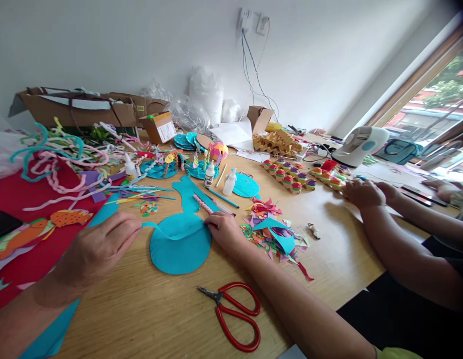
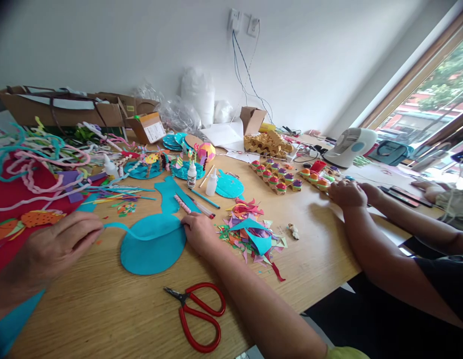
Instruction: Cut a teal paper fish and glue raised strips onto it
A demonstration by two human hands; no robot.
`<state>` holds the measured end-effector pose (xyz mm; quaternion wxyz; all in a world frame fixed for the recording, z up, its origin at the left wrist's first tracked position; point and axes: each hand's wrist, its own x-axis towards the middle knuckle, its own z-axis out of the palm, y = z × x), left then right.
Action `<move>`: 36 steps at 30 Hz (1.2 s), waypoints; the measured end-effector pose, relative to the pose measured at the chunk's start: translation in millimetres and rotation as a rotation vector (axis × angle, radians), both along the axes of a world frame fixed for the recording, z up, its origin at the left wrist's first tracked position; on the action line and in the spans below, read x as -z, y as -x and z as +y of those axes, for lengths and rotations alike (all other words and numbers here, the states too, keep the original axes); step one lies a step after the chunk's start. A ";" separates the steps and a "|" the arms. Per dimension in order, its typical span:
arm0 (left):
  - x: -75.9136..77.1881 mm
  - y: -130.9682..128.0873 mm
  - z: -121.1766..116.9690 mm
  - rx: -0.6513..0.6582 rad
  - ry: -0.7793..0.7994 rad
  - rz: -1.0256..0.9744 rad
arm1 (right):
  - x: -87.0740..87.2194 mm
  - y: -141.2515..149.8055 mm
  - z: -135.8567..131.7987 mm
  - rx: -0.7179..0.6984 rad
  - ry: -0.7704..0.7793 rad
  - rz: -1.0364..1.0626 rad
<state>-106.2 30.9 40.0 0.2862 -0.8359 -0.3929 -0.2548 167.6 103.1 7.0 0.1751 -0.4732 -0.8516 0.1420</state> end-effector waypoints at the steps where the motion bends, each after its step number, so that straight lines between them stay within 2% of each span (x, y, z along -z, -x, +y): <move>1: -1.8 -1.0 0.9 0.001 0.005 -0.003 | 0.0 0.5 -0.8 -0.007 -0.001 -0.007; 8: -9.8 -9.9 9.2 -0.030 0.005 -0.019 | 0.7 -0.8 1.0 -0.032 0.002 0.005; 12: -12.4 -16.1 13.8 -0.018 -0.026 -0.029 | -16.5 -0.1 -3.4 -0.021 -0.011 0.095; 15: -15.0 -19.5 14.9 0.005 -0.037 -0.027 | -35.6 12.3 -15.6 -0.098 -0.017 0.221; 17: -17.2 -22.3 14.7 0.005 -0.028 -0.030 | -43.5 26.0 -22.7 -0.164 -0.035 0.201; 22: -19.5 -30.8 14.2 0.021 -0.046 -0.095 | -40.7 53.0 -19.0 -0.159 -0.100 0.130; 26: -10.5 -30.8 14.1 0.060 0.019 -0.147 | -37.0 53.6 -8.8 -0.110 -0.168 0.085; 32: 17.9 -18.1 11.5 0.119 0.092 -0.204 | -29.7 48.7 -6.5 -0.111 -0.238 -0.008; 36: 31.0 -13.9 9.9 0.100 0.268 -0.275 | -22.2 49.4 -6.8 -0.162 -0.288 -0.110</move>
